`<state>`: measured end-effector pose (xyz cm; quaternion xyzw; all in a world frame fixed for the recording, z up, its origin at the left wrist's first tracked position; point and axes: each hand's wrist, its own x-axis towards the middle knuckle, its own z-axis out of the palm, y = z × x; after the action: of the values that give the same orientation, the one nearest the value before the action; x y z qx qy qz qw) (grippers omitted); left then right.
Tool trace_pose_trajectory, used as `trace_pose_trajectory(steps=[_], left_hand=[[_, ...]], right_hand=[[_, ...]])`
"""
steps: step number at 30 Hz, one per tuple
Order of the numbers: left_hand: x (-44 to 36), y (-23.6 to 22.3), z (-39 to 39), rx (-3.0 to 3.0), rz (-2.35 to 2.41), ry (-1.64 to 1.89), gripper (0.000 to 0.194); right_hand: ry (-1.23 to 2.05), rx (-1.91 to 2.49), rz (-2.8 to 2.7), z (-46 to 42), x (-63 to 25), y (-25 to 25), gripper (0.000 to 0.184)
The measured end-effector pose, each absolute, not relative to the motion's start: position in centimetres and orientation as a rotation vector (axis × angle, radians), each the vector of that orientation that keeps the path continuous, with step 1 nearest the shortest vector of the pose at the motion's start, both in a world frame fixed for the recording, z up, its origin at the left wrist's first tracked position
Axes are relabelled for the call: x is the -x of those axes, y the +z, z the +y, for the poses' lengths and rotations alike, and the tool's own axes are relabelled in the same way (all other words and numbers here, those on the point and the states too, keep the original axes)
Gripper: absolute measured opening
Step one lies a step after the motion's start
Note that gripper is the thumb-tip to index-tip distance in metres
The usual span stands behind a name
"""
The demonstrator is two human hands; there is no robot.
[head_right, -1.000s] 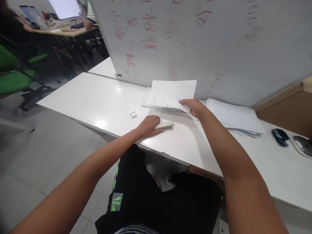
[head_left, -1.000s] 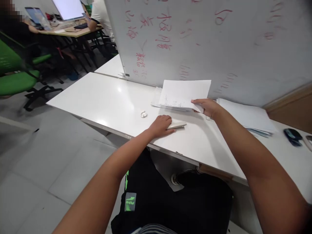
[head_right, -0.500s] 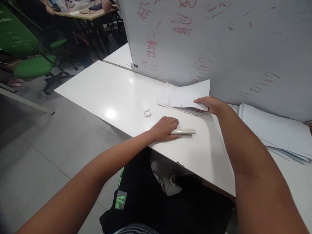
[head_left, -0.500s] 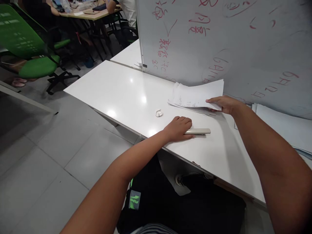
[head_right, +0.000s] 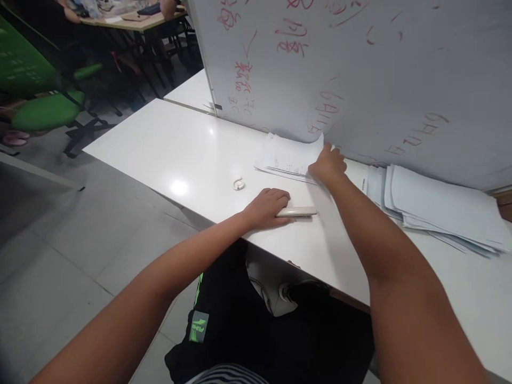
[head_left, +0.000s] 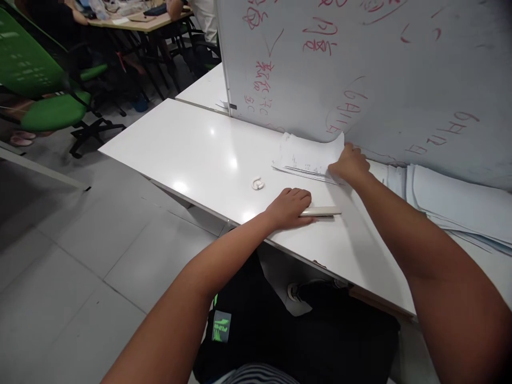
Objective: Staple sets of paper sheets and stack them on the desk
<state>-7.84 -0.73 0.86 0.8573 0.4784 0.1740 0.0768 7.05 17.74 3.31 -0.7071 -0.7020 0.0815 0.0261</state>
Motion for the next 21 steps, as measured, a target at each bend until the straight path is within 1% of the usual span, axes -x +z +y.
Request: trace_pose_trajectory(steps=[2, 4, 7, 10, 13, 17, 21], left_hand=[[7.8, 0.8, -0.7, -2.562, 1.446, 0.538, 0.040], [7.7, 0.8, -0.7, -2.556, 1.462, 0.562, 0.038], [7.6, 0.8, -0.8, -2.555, 1.473, 0.585, 0.037], [7.5, 0.9, -0.9, -2.551, 1.475, 0.596, 0.035], [7.5, 1.0, -0.9, -2.543, 1.481, 0.608, 0.034], [7.3, 1.3, -1.0, -2.543, 1.473, 0.596, 0.031], [6.9, 1.8, -1.1, -2.492, 1.527, 0.525, 0.032]], right_hand=[[0.128, 2.099, -2.159, 17.2, -6.9, 3.1, 0.100], [-0.023, 1.974, -2.176, 16.3, -7.4, 3.1, 0.097], [-0.214, 1.767, -2.188, 14.0, -9.7, 3.3, 0.078], [-0.318, 1.616, -2.180, 10.9, -14.7, 2.9, 0.055], [-0.357, 1.576, -2.101, 7.3, -21.6, 1.5, 0.044], [-0.404, 1.642, -1.781, 3.6, -29.8, -0.8, 0.041], [-0.399, 1.734, -1.689, 3.7, -32.9, -1.8, 0.046]])
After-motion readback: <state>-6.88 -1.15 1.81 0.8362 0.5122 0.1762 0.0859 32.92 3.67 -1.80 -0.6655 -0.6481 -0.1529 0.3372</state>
